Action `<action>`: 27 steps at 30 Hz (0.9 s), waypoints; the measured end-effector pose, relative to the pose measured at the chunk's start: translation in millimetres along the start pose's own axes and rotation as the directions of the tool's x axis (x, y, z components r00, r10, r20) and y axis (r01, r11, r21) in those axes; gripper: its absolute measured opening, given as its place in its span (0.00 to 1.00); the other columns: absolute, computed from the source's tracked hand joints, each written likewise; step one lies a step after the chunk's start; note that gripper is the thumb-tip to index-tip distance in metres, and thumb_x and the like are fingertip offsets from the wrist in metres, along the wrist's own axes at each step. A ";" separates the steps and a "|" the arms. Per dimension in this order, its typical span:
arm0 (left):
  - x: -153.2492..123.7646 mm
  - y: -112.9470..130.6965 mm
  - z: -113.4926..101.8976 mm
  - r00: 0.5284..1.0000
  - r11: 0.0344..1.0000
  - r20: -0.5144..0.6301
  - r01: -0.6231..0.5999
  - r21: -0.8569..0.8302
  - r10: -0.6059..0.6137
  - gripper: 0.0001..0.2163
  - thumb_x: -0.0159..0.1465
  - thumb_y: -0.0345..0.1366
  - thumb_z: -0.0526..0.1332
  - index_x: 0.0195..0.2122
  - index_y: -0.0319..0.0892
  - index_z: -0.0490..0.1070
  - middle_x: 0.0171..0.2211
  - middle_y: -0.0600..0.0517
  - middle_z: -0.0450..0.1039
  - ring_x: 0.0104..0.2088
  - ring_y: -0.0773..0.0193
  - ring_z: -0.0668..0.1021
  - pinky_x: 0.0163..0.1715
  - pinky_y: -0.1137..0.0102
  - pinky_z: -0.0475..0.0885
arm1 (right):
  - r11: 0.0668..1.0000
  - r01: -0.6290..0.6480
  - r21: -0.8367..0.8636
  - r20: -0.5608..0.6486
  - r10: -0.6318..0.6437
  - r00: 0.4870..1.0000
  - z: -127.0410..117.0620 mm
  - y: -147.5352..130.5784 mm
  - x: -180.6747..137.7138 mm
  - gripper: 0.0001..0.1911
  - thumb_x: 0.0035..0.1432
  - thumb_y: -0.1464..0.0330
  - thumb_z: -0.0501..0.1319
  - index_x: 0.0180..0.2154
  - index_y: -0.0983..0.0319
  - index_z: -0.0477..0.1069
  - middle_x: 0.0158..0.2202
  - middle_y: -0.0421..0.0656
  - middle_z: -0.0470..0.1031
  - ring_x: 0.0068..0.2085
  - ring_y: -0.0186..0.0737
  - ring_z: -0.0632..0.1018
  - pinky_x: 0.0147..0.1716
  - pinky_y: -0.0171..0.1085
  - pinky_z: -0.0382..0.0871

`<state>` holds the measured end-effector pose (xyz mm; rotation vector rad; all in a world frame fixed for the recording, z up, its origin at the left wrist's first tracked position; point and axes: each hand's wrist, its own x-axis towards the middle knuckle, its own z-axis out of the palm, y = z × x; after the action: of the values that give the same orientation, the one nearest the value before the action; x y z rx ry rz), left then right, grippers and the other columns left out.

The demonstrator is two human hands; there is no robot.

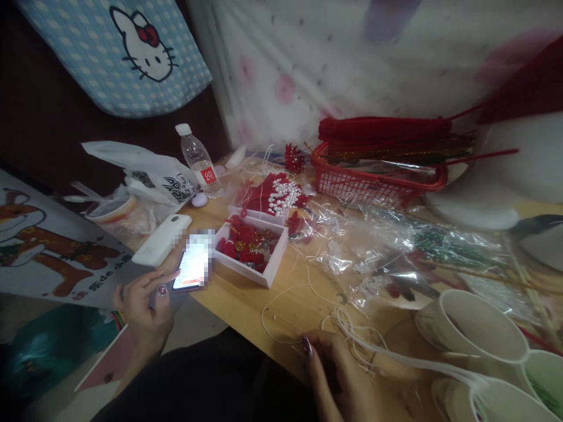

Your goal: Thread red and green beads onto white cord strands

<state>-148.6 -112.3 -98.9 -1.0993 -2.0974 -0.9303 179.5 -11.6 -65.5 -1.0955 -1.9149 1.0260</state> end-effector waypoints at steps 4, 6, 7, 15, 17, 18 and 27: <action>-0.5 -0.2 0.7 1.000 0.999 -0.024 0.001 -0.033 -0.002 0.11 0.67 0.42 0.54 0.41 0.48 0.77 0.39 0.46 0.78 0.44 0.49 0.78 0.61 0.42 0.51 | 0.996 0.085 -0.036 0.041 -0.083 0.996 -2.6 2.6 2.0 0.07 0.66 0.65 0.57 0.41 0.56 0.74 0.31 0.40 0.79 0.36 0.39 0.84 0.30 0.27 0.75; 0.0 1.2 0.1 1.000 1.000 -0.015 0.012 -0.027 -0.012 0.12 0.67 0.41 0.54 0.41 0.48 0.77 0.40 0.46 0.78 0.44 0.49 0.77 0.61 0.43 0.50 | 0.990 0.128 -0.062 0.062 -0.124 0.990 -3.9 3.7 3.4 0.07 0.67 0.65 0.57 0.41 0.57 0.74 0.31 0.40 0.80 0.35 0.38 0.84 0.31 0.26 0.75; 0.7 2.3 -0.4 1.000 1.000 -0.007 0.020 -0.025 -0.020 0.12 0.66 0.41 0.55 0.41 0.47 0.77 0.40 0.46 0.78 0.44 0.49 0.77 0.62 0.43 0.50 | 0.988 0.133 -0.075 0.058 -0.128 0.990 -4.3 4.1 4.0 0.07 0.67 0.65 0.57 0.41 0.57 0.74 0.32 0.40 0.80 0.34 0.37 0.84 0.31 0.26 0.76; 15.8 11.7 -0.6 0.983 0.992 0.160 0.103 -0.072 -0.091 0.18 0.68 0.44 0.49 0.46 0.41 0.74 0.48 0.40 0.77 0.52 0.46 0.74 0.60 0.44 0.49 | 0.987 0.138 -0.078 0.046 -0.135 0.990 -4.0 3.9 5.1 0.06 0.66 0.66 0.57 0.41 0.55 0.73 0.33 0.38 0.80 0.34 0.36 0.84 0.32 0.25 0.76; 18.8 12.1 3.0 0.974 0.988 0.199 0.127 -0.088 -0.108 0.18 0.68 0.45 0.48 0.50 0.41 0.71 0.49 0.40 0.78 0.54 0.46 0.73 0.60 0.45 0.48 | 0.988 0.134 -0.072 0.043 -0.131 0.990 -3.3 4.3 4.6 0.06 0.66 0.66 0.58 0.41 0.55 0.74 0.33 0.39 0.80 0.34 0.36 0.84 0.31 0.26 0.76; 19.7 12.3 5.0 0.970 0.986 0.212 0.139 -0.095 -0.116 0.18 0.68 0.45 0.49 0.51 0.41 0.69 0.49 0.40 0.78 0.55 0.46 0.72 0.60 0.45 0.48 | 0.990 0.127 -0.069 0.036 -0.124 0.992 -2.9 4.6 4.3 0.07 0.66 0.65 0.57 0.41 0.56 0.74 0.33 0.39 0.81 0.34 0.37 0.84 0.31 0.26 0.76; 15.3 19.7 6.3 0.994 0.982 0.103 0.060 -0.178 -0.042 0.21 0.66 0.45 0.52 0.56 0.39 0.65 0.53 0.38 0.74 0.59 0.45 0.70 0.60 0.48 0.54 | 0.978 0.168 -0.123 0.072 -0.160 0.984 -4.8 7.9 3.1 0.07 0.68 0.66 0.56 0.44 0.56 0.71 0.35 0.40 0.82 0.35 0.36 0.84 0.31 0.25 0.76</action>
<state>-140.3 -92.3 -85.1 -1.2093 -2.1634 -1.1316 185.1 -4.8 -69.8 -0.9660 -2.1075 0.8638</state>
